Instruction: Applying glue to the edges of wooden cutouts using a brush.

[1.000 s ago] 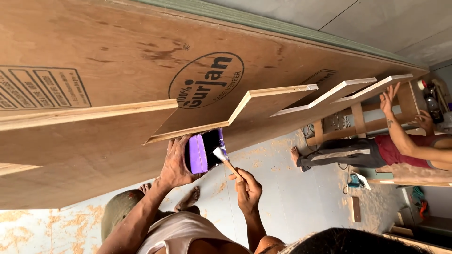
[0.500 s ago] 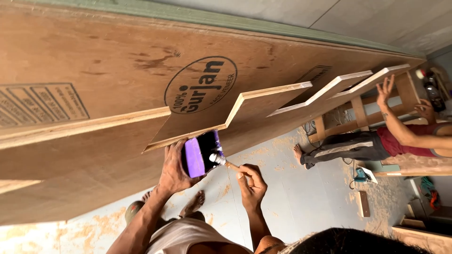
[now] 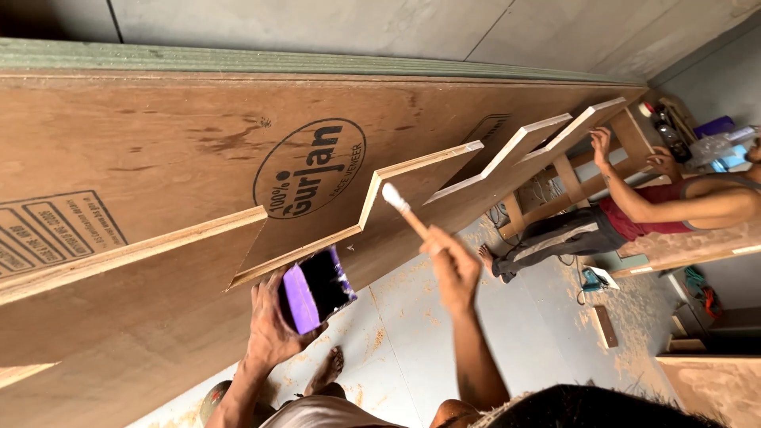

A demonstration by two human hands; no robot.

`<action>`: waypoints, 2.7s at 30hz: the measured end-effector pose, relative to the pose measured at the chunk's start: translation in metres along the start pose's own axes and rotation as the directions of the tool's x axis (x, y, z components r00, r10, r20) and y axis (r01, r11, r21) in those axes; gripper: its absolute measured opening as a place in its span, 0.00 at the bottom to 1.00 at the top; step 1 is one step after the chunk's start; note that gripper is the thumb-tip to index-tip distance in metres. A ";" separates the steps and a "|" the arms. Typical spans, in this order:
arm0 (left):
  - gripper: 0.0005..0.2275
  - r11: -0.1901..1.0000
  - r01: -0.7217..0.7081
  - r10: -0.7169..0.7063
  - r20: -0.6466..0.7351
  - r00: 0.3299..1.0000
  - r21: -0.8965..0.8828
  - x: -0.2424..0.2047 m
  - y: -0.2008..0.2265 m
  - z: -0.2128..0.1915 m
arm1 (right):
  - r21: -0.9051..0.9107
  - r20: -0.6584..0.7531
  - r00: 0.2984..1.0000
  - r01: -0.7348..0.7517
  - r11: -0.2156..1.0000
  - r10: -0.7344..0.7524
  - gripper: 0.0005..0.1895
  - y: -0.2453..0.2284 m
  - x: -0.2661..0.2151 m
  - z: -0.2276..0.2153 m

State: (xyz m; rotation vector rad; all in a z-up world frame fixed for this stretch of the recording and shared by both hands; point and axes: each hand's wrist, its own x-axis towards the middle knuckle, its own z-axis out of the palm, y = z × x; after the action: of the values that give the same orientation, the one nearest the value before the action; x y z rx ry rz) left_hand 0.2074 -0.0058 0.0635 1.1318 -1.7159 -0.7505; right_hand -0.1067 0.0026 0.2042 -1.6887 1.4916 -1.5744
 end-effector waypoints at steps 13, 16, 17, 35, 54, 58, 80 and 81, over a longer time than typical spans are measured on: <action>0.57 0.990 0.138 -0.135 0.095 0.986 -0.026 -0.058 -0.039 0.007 | -0.564 0.008 0.996 0.083 0.822 -0.094 0.13 -0.071 0.071 -0.021; 0.52 0.999 0.036 -0.035 0.003 0.999 -0.039 -0.059 -0.031 -0.001 | -0.606 0.032 0.992 0.116 0.787 -0.121 0.14 -0.072 0.077 -0.027; 0.52 0.999 0.028 -0.027 0.010 1.000 -0.046 -0.059 -0.030 -0.002 | -0.614 0.024 0.992 0.111 0.782 -0.123 0.14 -0.069 0.078 -0.031; 0.56 0.996 0.087 -0.087 -0.012 0.996 -0.023 -0.069 -0.050 0.019 | -0.801 -0.229 0.973 -0.167 0.574 -0.037 0.14 -0.008 0.120 -0.089; 0.59 0.966 0.258 -0.257 0.153 0.954 0.013 -0.067 -0.060 0.025 | -0.891 -0.016 0.999 -0.036 0.453 0.047 0.12 -0.038 0.075 -0.018; 0.59 0.975 0.220 -0.216 0.128 0.968 -0.016 -0.064 -0.060 0.025 | -0.789 0.242 0.940 0.334 0.515 -0.239 0.12 -0.048 0.050 0.014; 0.59 0.976 0.216 -0.212 0.190 0.959 0.000 -0.070 -0.074 0.016 | -0.740 0.050 0.994 0.100 0.665 -0.094 0.13 -0.059 0.037 0.012; 0.59 0.978 0.208 -0.206 0.196 0.959 0.010 -0.069 -0.076 0.019 | -0.684 0.127 0.974 0.224 0.695 -0.188 0.13 -0.072 0.035 0.019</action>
State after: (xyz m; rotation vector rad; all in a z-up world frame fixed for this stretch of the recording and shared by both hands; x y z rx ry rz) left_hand 0.2281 0.0285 -0.0330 1.2786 -1.7696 -1.0295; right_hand -0.0662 -0.0091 0.2753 -2.3463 2.1035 -1.0898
